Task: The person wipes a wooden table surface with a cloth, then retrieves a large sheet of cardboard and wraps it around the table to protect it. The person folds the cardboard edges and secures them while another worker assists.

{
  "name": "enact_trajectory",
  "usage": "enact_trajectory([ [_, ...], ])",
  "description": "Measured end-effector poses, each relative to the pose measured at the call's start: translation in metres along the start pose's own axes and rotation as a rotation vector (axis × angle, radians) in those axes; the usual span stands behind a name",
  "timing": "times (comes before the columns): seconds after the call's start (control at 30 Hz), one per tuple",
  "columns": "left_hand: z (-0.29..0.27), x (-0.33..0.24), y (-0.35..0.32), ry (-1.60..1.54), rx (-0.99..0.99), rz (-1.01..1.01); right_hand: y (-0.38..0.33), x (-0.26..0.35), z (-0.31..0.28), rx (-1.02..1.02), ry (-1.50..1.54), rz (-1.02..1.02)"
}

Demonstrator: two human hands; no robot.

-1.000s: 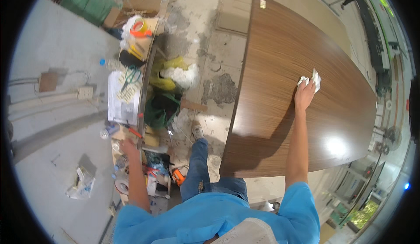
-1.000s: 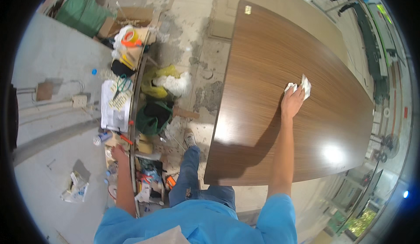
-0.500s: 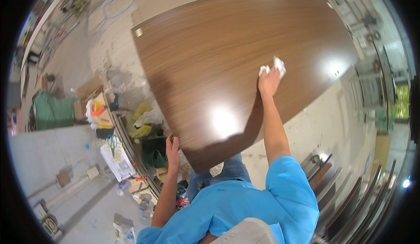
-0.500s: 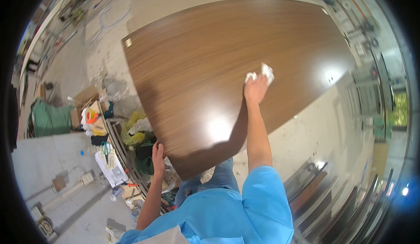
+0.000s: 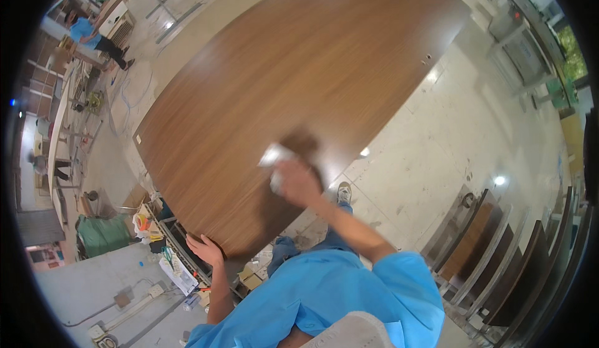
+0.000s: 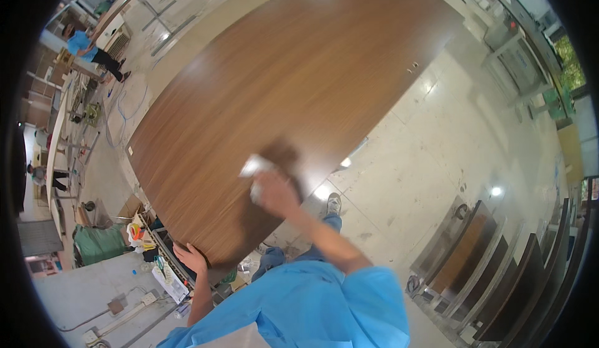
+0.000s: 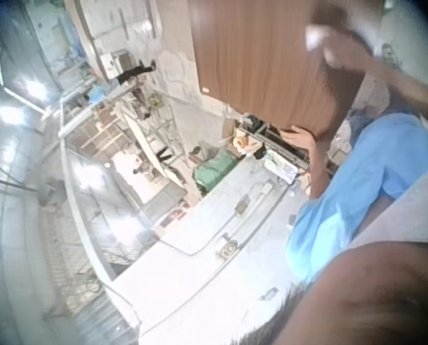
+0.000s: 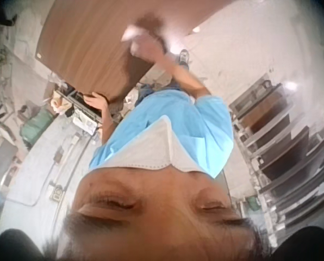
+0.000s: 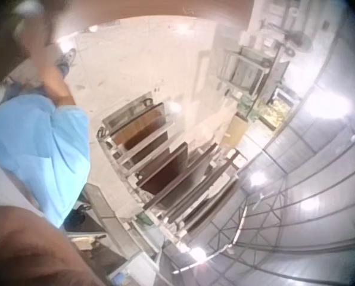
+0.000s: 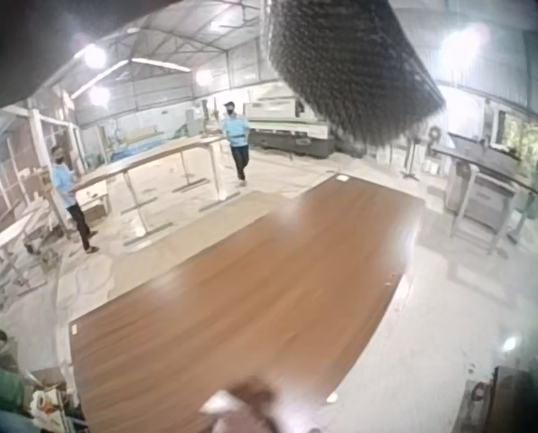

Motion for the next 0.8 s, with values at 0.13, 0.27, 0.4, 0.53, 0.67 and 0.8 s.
enact_trajectory([
  [0.13, 0.027, -0.107, -0.029, 0.157, 0.099, 0.218, 0.034, -0.234, -0.158, -0.288, -0.25, 0.443],
  [0.27, 0.092, -0.217, -0.072, 0.225, 0.218, 0.14, 0.044, -0.284, -0.168, -0.363, -0.02, 0.581],
  [0.4, 0.104, -0.264, -0.076, 0.37, 0.111, -0.078, 0.041, -0.131, -0.08, -0.035, 0.077, 0.003],
  [0.53, 0.101, -0.264, -0.072, 0.375, 0.158, -0.134, 0.001, -0.073, -0.083, -0.112, 0.225, -0.262],
  [0.67, 0.104, -0.254, -0.073, 0.378, 0.189, -0.134, 0.014, -0.224, -0.143, -0.252, 0.17, 0.166],
  [0.8, 0.105, -0.25, -0.069, 0.425, 0.162, -0.14, 0.022, -0.39, -0.269, -0.462, -0.315, 0.256],
])
Point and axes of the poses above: each hand's wrist, its own y-axis towards the middle knuckle, its own z-axis out of the palm, x = y × z, the point moved 10 cm from there along y, towards the middle knuckle
